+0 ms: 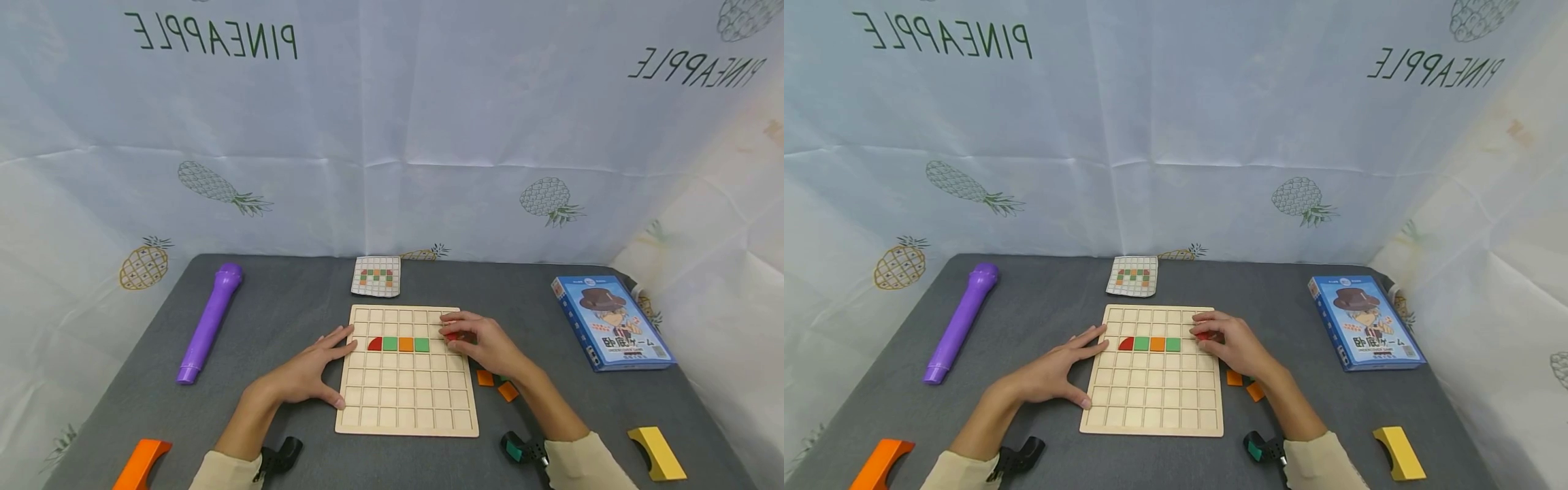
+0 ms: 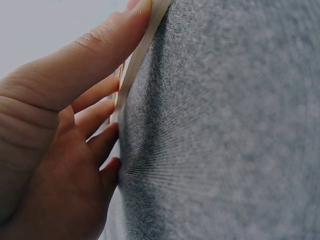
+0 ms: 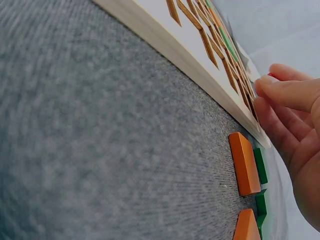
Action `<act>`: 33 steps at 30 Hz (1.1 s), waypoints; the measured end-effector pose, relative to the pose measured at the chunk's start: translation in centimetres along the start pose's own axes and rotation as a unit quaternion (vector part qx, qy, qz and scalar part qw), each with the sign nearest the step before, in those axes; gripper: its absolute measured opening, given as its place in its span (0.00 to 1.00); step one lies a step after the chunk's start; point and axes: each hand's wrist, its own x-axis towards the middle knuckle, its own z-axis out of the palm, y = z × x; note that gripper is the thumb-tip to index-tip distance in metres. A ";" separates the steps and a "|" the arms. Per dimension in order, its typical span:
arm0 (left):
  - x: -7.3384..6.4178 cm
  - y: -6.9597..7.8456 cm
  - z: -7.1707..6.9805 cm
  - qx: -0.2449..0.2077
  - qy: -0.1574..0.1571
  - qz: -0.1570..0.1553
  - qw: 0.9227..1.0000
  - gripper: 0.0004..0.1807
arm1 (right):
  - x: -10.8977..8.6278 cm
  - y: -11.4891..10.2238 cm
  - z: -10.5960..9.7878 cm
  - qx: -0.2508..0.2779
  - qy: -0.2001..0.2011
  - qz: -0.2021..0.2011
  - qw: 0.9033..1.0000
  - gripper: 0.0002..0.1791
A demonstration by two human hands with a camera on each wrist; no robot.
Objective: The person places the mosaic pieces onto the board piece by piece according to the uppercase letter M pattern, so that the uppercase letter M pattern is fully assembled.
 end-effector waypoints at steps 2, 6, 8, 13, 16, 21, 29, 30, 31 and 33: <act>0.0 0.0 0.0 0.000 -0.001 0.000 1.000 0.60 | 0.0 0.0 0.0 0.001 0.005 -0.002 1.000 0.14; 0.0 0.1 0.0 -0.002 -0.002 -0.001 1.000 0.60 | 0.1 -0.1 0.1 0.008 0.000 0.002 1.000 0.14; 0.0 0.1 -0.1 -0.001 0.000 -0.003 1.000 0.60 | 0.1 -0.1 0.1 0.008 -0.006 0.004 1.000 0.15; 0.0 0.2 -0.1 0.000 0.000 -0.007 1.000 0.60 | 0.3 -0.3 0.2 0.001 -0.011 0.000 1.000 0.15; 0.0 0.2 -0.1 -0.002 0.000 -0.009 1.000 0.60 | 0.3 -0.3 0.4 -0.004 -0.008 0.000 1.000 0.13; 0.1 0.1 0.0 -0.004 0.002 -0.007 1.000 0.60 | 0.3 -0.3 0.8 -0.002 -0.004 0.005 1.000 0.10; 0.1 0.0 0.0 -0.004 -0.003 -0.014 1.000 0.61 | 0.3 -0.6 1.1 -0.011 0.007 0.028 1.000 0.09; 0.1 0.0 0.0 -0.004 -0.002 -0.013 1.000 0.61 | 0.3 -0.6 1.1 -0.013 0.009 0.030 0.999 0.09; 0.1 0.0 0.0 -0.004 -0.002 -0.011 1.000 0.61 | 0.3 -0.5 1.1 -0.015 0.009 0.031 0.999 0.08; 0.1 0.0 0.0 -0.003 -0.002 -0.007 1.000 0.61 | 0.3 -0.5 1.2 -0.019 0.010 0.033 0.999 0.07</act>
